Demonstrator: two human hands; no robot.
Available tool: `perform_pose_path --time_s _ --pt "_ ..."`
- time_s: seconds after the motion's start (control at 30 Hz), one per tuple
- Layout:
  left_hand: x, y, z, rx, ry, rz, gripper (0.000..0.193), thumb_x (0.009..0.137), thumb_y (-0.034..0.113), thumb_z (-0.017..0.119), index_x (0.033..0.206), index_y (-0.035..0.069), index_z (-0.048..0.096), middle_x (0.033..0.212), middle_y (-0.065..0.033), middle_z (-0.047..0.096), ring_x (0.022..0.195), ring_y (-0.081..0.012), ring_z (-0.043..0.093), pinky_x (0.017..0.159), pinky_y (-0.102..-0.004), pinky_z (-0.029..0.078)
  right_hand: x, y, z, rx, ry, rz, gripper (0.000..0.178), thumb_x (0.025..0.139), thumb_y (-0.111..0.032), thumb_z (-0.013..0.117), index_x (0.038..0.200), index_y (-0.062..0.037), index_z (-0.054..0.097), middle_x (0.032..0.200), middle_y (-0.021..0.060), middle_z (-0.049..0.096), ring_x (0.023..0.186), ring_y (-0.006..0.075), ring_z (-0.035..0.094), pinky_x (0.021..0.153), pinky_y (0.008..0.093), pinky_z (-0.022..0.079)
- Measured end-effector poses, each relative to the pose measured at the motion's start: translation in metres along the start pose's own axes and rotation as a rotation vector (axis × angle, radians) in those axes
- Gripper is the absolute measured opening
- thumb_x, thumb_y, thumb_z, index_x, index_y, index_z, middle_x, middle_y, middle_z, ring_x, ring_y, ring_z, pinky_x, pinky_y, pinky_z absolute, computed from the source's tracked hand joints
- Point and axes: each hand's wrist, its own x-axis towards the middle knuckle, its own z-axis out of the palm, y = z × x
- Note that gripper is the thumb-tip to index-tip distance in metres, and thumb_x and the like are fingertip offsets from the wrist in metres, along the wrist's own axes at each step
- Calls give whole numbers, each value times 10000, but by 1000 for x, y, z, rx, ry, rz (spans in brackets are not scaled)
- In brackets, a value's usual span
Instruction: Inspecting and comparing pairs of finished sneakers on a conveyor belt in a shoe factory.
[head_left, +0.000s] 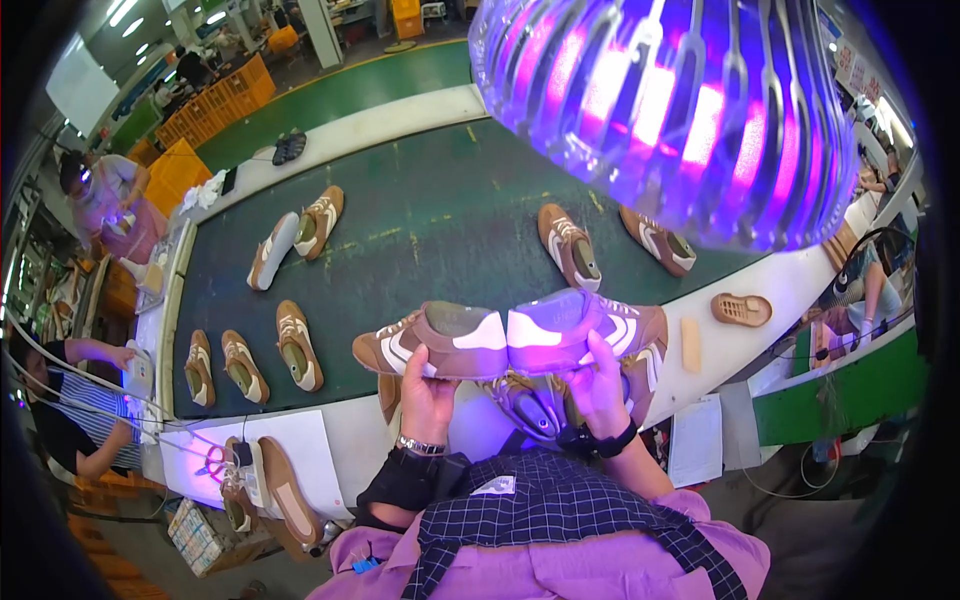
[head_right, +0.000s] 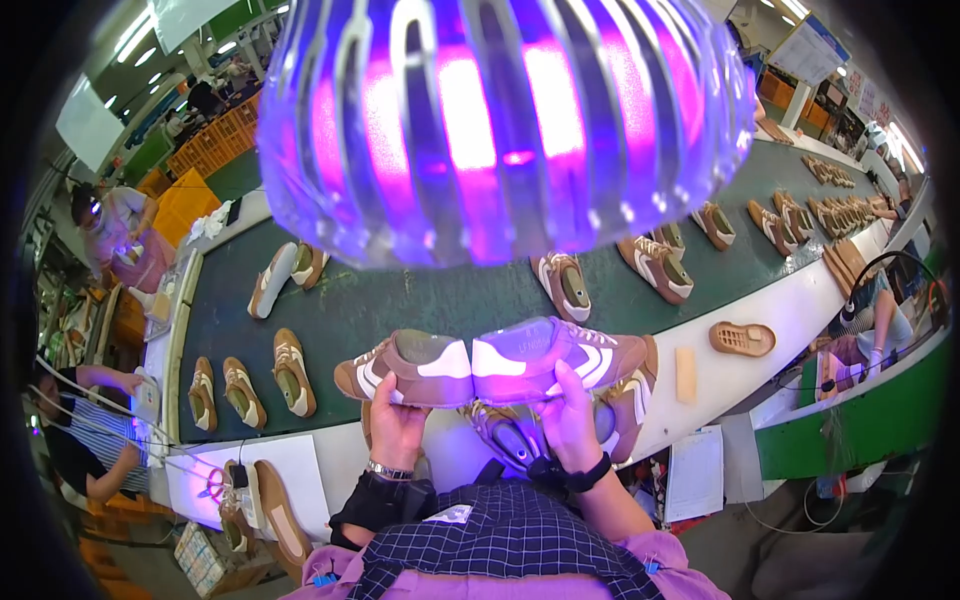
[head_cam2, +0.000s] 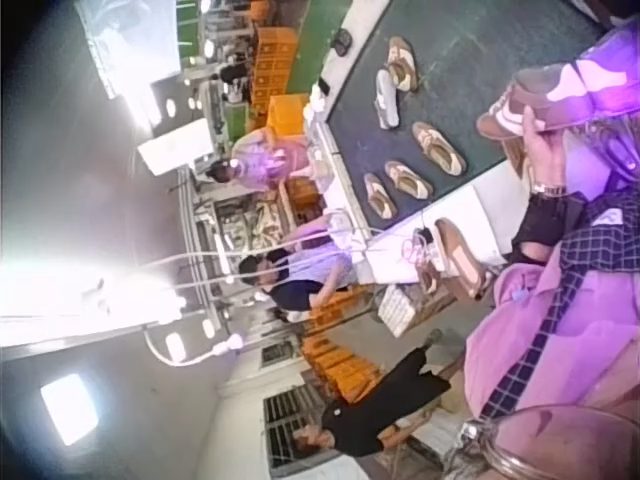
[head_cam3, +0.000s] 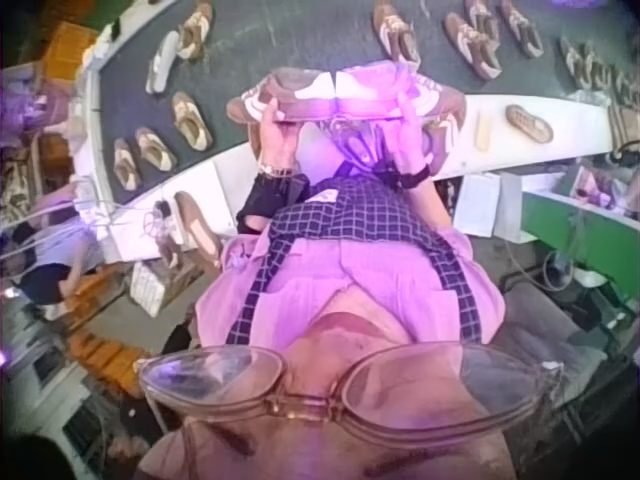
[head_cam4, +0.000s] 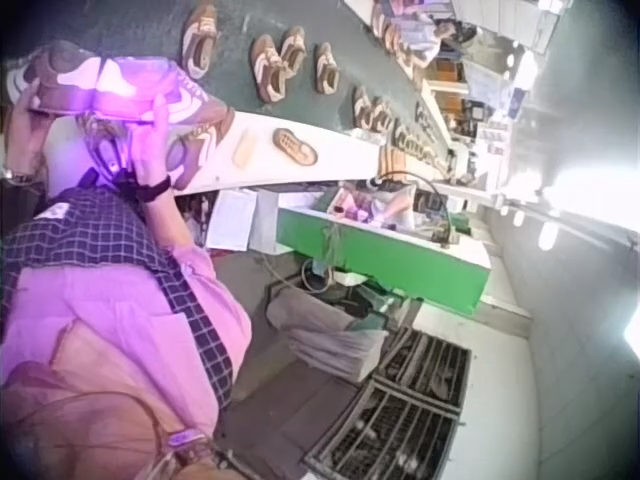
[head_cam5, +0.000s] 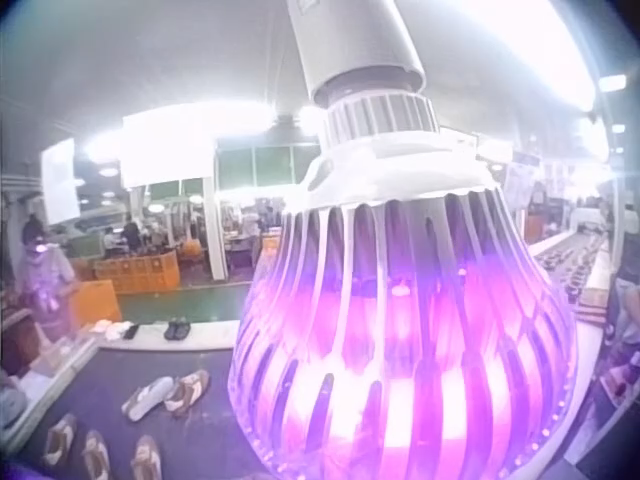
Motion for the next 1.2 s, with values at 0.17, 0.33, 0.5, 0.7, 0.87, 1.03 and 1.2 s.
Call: perform_pose_path --time_s 0.17,0.33,0.5,0.7,0.87,1.03,1.2 --pt "-13 5 16 60 -8 73 465 851 199 603 1275 90 447 1223 -59 543 1117 -216 529 948 -406 441 -3 -5 -6 -11 2 -14 400 877 -243 587 1215 -57 483 1141 85 585 1043 210 584 895 401 487" --pt "-16 7 20 116 -46 116 459 836 190 623 1254 80 468 1172 -53 576 1072 -207 561 928 -397 459 -9 -15 1 -30 -10 -42 410 857 -217 607 1212 -51 484 1128 87 586 1037 213 586 872 384 500" --pt "-18 8 17 91 -26 71 466 832 193 624 1255 77 465 1188 -49 564 1085 -203 549 935 -391 448 -4 -11 -6 -29 -6 -3 446 851 -230 608 1233 -47 465 1130 81 583 1028 219 584 904 401 473" --pt "15 19 -5 -43 -52 14 435 863 213 562 1260 65 464 1189 -70 564 1108 -221 532 953 -384 430 4 -9 -20 62 -94 59 569 864 -330 553 1326 -44 386 1266 112 493 1165 252 485 1015 402 371" --pt "80 98 -39 -32 -361 -184 625 924 435 318 1329 -38 370 1116 -369 511 984 -413 580 801 -437 535 18 -14 -41 95 -137 300 549 893 -418 395 1261 -16 454 1110 174 585 950 290 613 826 408 507" --pt "136 144 -164 625 152 -48 510 864 373 577 1194 -12 521 1101 -139 610 946 -259 616 808 -378 496 23 2 -17 -14 -184 467 632 860 -495 386 1206 24 488 987 212 617 826 296 642 688 379 542" --pt "152 128 -218 1516 464 209 710 702 339 724 1247 -27 454 1101 -202 598 1012 -302 596 862 -363 457 68 32 24 -145 -288 533 623 854 -484 436 1217 19 486 1004 209 617 831 306 645 720 376 554"
